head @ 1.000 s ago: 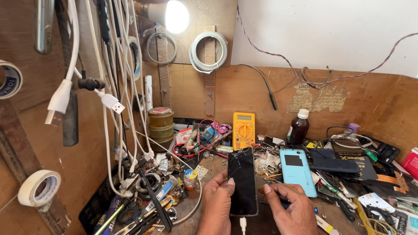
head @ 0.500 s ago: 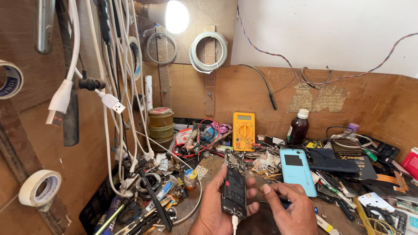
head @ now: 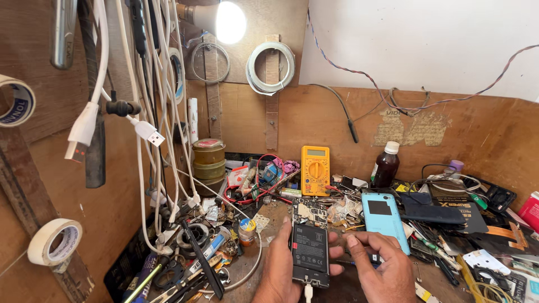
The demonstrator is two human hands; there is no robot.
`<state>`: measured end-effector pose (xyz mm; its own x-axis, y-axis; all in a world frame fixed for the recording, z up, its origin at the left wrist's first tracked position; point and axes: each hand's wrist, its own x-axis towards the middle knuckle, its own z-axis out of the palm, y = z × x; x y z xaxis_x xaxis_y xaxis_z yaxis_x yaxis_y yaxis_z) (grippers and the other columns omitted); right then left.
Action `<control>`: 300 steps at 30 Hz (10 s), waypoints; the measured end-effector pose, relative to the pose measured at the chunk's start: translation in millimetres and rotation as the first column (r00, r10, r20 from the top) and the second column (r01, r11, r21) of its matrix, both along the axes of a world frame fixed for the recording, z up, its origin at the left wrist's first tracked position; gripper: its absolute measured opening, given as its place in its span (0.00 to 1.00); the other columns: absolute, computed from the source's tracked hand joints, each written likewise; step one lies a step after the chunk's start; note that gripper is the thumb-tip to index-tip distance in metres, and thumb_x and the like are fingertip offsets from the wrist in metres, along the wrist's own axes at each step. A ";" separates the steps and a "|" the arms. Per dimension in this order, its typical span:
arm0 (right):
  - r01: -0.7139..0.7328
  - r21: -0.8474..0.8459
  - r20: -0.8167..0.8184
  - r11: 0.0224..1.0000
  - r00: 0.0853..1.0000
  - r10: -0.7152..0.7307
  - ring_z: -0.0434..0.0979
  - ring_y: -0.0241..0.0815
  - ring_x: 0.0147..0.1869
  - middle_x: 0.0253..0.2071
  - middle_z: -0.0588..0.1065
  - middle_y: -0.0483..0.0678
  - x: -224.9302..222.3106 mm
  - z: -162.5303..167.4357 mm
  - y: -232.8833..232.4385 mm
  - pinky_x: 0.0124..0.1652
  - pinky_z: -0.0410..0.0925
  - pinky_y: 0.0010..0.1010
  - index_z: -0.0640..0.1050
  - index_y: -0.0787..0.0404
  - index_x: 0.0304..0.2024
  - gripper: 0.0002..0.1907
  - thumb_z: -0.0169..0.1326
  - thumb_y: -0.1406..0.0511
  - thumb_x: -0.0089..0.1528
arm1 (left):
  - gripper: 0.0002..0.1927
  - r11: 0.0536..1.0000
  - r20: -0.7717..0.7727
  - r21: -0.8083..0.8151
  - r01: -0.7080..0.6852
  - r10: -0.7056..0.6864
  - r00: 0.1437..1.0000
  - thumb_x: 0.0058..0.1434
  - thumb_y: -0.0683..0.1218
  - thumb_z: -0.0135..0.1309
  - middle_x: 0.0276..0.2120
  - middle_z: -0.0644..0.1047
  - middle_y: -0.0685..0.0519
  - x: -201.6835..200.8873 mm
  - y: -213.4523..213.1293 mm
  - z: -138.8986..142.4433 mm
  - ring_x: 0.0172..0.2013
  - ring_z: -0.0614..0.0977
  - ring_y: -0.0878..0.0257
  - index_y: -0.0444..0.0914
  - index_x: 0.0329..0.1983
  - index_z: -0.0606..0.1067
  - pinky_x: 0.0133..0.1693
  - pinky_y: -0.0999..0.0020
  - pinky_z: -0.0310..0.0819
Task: The person uses a small screwdriver to remove screws from the back of a disassembled smartphone, then reconnects the display assembly and plugs in a charging cable to test the device.
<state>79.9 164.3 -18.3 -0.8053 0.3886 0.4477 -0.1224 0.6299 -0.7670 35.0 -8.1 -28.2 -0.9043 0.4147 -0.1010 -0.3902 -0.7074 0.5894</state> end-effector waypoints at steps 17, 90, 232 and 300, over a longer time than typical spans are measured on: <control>-0.181 0.168 -0.134 0.969 0.970 0.205 0.67 0.47 0.58 0.48 0.78 0.44 -14.6 21.1 -27.3 0.56 0.65 0.38 0.85 0.53 0.41 0.12 0.60 0.68 0.55 | 0.24 0.957 0.032 -0.184 -0.224 0.233 0.972 0.70 0.57 0.44 0.29 0.81 0.49 -16.4 8.5 -12.8 0.24 0.81 0.61 0.33 0.47 0.79 0.23 0.66 0.75; -0.412 -0.159 -0.224 0.897 0.900 0.373 0.72 0.33 0.59 0.55 0.77 0.53 0.7 14.7 -39.0 0.47 0.67 0.27 0.66 0.61 0.63 0.34 0.57 0.74 0.54 | 0.25 0.950 -0.024 -0.227 -0.213 0.213 0.977 0.68 0.58 0.46 0.31 0.83 0.49 -13.8 11.8 -19.8 0.29 0.83 0.63 0.32 0.44 0.82 0.31 0.68 0.76; -0.247 -0.445 -0.106 0.861 0.969 0.223 0.76 0.35 0.35 0.31 0.79 0.48 -23.2 18.6 9.9 0.40 0.71 0.28 0.82 0.69 0.40 0.14 0.52 0.63 0.67 | 0.34 0.968 -0.110 -0.210 0.139 -0.165 0.980 0.74 0.60 0.31 0.31 0.82 0.36 15.1 3.2 13.4 0.27 0.86 0.50 0.27 0.56 0.74 0.27 0.59 0.84; -0.082 -0.349 0.058 0.934 0.992 0.109 0.84 0.36 0.37 0.31 0.84 0.52 -32.9 -5.2 15.2 0.41 0.75 0.30 0.83 0.66 0.42 0.15 0.56 0.60 0.64 | 0.42 0.986 -0.055 -0.138 0.091 -0.100 0.994 0.73 0.64 0.26 0.30 0.83 0.36 -1.7 7.6 -3.4 0.24 0.85 0.49 0.23 0.50 0.79 0.24 0.56 0.83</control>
<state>46.9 179.4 -23.6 -0.8722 0.4284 0.2362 -0.1022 0.3126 -0.9444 33.2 -0.5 -31.5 -0.8675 0.4857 -0.1071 -0.4120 -0.5812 0.7017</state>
